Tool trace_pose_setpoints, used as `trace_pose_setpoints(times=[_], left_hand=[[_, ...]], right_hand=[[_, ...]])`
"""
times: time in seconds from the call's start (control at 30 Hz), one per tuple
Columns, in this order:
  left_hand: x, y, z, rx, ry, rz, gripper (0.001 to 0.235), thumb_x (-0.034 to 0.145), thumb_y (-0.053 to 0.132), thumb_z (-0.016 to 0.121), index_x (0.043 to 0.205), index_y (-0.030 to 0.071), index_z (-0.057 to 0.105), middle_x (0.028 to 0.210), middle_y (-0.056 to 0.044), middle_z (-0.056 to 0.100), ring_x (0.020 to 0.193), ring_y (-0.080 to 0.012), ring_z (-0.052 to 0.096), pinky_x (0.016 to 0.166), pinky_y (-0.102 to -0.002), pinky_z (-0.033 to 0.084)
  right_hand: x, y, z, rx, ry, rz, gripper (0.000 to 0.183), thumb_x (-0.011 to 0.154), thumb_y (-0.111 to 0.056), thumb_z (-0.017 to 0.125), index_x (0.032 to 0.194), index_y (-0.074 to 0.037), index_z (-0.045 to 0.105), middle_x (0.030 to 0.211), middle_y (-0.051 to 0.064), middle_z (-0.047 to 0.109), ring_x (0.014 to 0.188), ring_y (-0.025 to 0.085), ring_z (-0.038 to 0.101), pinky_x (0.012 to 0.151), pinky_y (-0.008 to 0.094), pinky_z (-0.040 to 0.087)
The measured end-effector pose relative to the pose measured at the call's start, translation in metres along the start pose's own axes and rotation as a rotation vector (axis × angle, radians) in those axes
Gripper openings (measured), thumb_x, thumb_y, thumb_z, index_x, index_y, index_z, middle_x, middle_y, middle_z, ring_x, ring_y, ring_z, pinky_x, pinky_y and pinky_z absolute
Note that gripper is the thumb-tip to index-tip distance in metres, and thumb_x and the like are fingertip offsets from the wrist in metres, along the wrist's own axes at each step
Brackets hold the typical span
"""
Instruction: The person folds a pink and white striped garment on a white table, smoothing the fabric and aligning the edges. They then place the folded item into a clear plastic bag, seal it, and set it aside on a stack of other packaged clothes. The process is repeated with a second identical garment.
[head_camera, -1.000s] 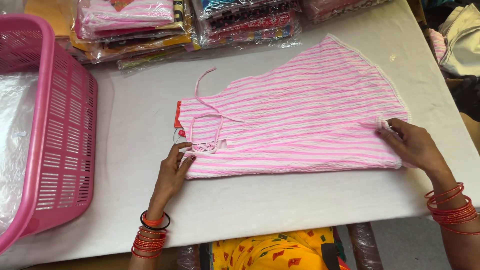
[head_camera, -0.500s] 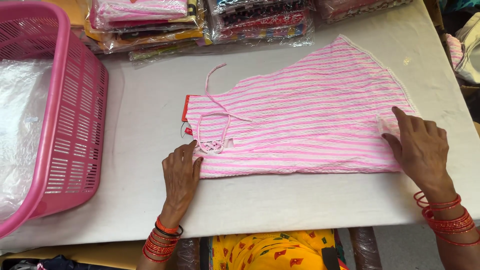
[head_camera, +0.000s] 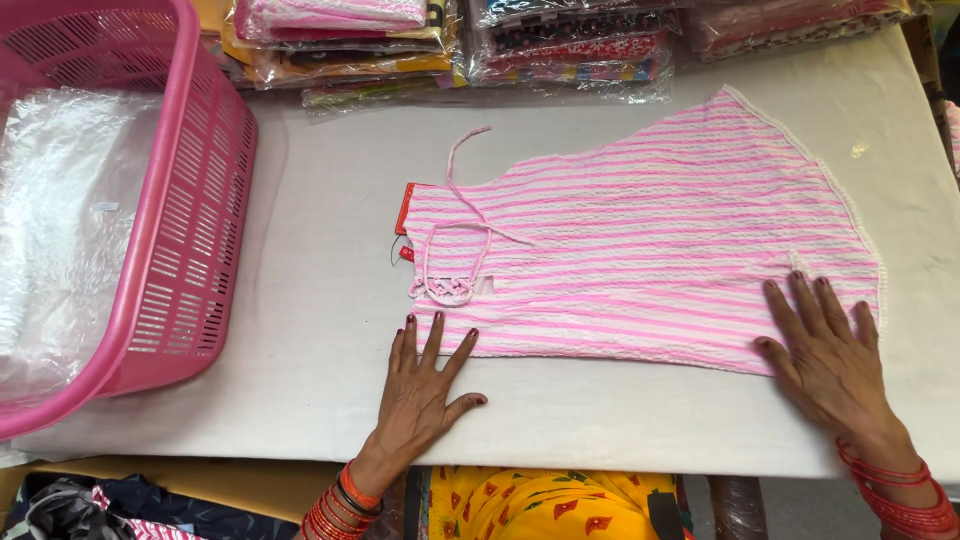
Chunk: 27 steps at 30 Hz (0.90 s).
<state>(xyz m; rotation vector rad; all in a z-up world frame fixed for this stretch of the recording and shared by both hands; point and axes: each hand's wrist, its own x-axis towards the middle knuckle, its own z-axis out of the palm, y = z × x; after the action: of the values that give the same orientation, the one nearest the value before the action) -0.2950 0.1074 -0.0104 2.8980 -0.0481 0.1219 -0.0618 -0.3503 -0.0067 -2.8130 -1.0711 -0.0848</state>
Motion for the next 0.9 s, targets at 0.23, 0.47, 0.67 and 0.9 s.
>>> trace_pose_setpoints(times=[0.23,0.47,0.67,0.9], left_hand=[[0.049,-0.006,-0.085,0.119,-0.191,-0.390,0.059,0.096,0.062,0.051,0.129,0.015,0.065,0.108,-0.007,0.074,0.127,-0.0274,0.062,0.121,-0.073,0.011],[0.174,-0.133,0.003,-0.024,0.356,0.184,0.041,0.104,0.021,0.062,0.141,0.005,0.055,0.140,-0.017,0.059,0.135,-0.0329,0.053,0.113,-0.064,0.035],[0.234,-0.135,0.006,-0.033,-0.052,-0.138,0.063,0.093,0.022,0.068,0.152,0.023,0.046,0.141,-0.012,0.054,0.136,-0.0296,0.047,0.111,-0.071,0.028],[0.247,-0.129,-0.004,0.096,-0.117,-0.070,0.036,0.078,0.012,0.080,0.111,0.017,0.066,0.154,-0.010,0.042,0.150,-0.0347,0.031,0.112,-0.070,0.027]], right_hand=[[-0.001,0.066,0.003,-0.159,0.055,0.147,0.051,0.104,-0.059,0.032,0.147,-0.037,0.048,0.163,0.011,0.039,0.151,0.034,0.032,0.123,0.063,0.019],[0.184,0.051,-0.036,-0.066,0.198,-0.151,0.041,0.105,-0.024,0.057,0.145,-0.017,0.059,0.143,0.009,0.062,0.132,0.029,0.057,0.114,0.050,0.041],[0.301,0.115,0.037,-0.129,0.189,-0.180,0.060,0.097,-0.019,0.060,0.156,-0.022,0.048,0.153,0.010,0.054,0.141,0.035,0.048,0.114,0.059,0.032],[0.336,0.118,0.033,-0.123,-0.165,0.013,0.058,0.082,-0.034,0.081,0.137,-0.035,0.063,0.136,0.007,0.063,0.139,0.031,0.047,0.120,0.060,0.023]])
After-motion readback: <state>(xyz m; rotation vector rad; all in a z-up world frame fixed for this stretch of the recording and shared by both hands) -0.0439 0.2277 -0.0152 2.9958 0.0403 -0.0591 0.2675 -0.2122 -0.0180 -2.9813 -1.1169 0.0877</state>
